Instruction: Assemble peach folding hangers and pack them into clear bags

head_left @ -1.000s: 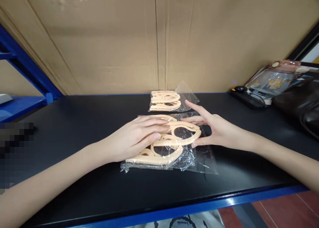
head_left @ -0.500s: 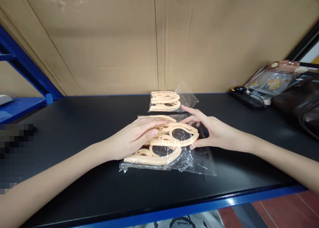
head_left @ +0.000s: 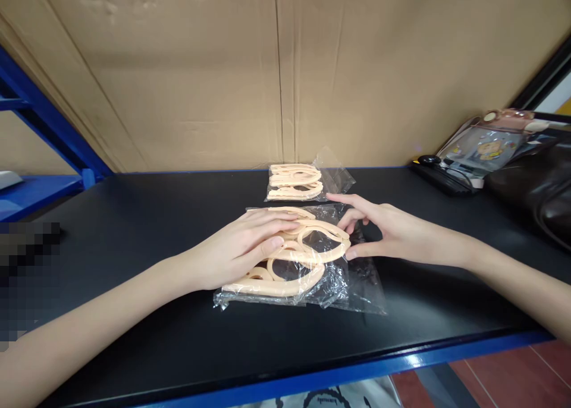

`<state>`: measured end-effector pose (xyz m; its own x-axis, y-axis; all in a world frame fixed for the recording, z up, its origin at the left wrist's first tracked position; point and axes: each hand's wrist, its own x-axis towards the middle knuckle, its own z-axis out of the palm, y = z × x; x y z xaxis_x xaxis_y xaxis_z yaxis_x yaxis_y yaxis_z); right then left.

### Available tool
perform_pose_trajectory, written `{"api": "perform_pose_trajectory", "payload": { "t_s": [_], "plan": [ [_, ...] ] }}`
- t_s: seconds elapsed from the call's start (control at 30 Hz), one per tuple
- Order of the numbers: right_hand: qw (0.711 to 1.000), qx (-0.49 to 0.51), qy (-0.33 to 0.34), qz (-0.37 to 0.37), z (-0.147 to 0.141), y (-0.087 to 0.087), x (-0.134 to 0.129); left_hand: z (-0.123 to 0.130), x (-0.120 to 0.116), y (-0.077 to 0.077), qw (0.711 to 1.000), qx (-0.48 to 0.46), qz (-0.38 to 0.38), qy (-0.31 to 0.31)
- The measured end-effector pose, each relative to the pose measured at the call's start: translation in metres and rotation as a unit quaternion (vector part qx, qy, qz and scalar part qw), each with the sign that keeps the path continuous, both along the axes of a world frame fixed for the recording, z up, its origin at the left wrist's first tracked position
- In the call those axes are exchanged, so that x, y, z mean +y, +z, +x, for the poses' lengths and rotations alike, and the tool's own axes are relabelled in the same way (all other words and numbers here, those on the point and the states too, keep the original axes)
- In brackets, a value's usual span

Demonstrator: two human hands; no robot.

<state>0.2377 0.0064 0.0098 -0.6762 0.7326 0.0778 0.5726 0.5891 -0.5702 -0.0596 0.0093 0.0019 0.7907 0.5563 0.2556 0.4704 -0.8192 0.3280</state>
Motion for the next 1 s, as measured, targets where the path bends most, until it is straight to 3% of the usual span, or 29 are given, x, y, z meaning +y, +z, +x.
{"api": "perform_pose_trajectory", "payload": {
  "t_s": [0.27,0.43,0.73,1.0],
  "plan": [
    [0.997,0.071,-0.005,0.023,-0.018,-0.012,-0.005,0.000,0.001,-0.002,1.000,0.015,0.023,-0.006],
    [0.992,0.074,-0.066,0.074,-0.016,-0.010,-0.006,0.000,0.000,-0.002,0.999,0.030,0.028,0.002],
    [0.984,0.101,-0.138,0.040,-0.017,0.000,-0.016,0.001,-0.002,0.001,0.997,0.053,0.049,-0.004],
    [0.985,0.138,-0.073,-0.070,-0.016,-0.002,-0.020,0.001,-0.002,0.001,0.997,0.053,0.049,-0.005]
  ]
}}
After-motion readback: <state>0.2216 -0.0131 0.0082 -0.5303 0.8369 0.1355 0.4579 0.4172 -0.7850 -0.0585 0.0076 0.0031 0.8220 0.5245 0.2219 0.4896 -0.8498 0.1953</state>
